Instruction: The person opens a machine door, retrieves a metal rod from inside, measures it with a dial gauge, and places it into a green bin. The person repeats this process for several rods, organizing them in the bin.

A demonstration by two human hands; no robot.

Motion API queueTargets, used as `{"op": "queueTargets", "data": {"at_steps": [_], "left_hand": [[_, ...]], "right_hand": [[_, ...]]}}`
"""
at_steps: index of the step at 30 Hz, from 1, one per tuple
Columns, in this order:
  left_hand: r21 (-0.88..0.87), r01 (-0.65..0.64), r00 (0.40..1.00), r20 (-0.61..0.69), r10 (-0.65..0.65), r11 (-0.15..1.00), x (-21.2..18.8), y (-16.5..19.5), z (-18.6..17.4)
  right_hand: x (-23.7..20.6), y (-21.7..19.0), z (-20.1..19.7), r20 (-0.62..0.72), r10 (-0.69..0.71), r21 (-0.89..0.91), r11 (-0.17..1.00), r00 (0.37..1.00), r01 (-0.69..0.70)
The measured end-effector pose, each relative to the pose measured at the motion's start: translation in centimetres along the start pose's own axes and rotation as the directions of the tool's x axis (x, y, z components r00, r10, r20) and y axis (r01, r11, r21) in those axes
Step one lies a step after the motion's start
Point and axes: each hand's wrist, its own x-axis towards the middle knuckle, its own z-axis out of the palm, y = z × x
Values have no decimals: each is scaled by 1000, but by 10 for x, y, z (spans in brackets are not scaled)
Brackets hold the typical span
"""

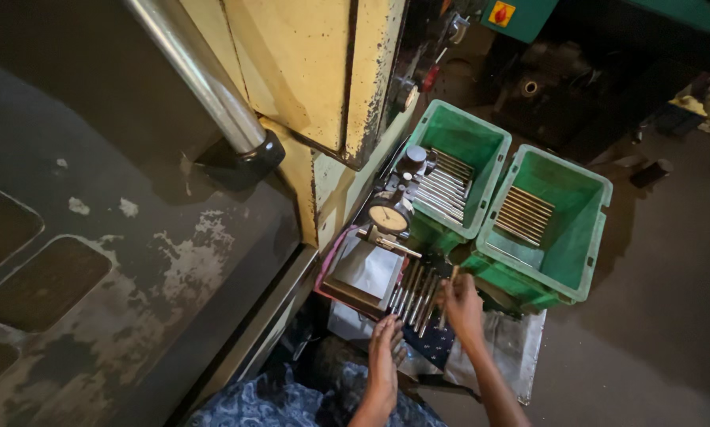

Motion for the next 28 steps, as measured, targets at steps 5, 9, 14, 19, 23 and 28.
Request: {"op": "queueTargets", "data": {"at_steps": [5,9,14,19,23,28], "left_hand": [[17,-45,998,46,44,999,-14,5,7],[42,-31,999,45,29,999,-25,15,9],[5,-206,978,24,206,978,-22,20,12],[-54,-327,945,-40,325,944,-21,22,3],[-211,-590,806,-95,584,780,-20,46,-13],[84,-788,593,-160,789,610,-53,87,-35]], "right_hand": [[-27,5,-5,-26,-231,-231,948,973,220],[-31,3,-11,121,-74,-500,857,990,125],[-50,-18,-8,229,-4,-359,929,973,88],[-95,-60,16,480,-34,348,925,877,-154],[-129,-115,35,554,-240,326,944,797,57],[-157,-190,29,659,-242,465,875,713,-133]]}}
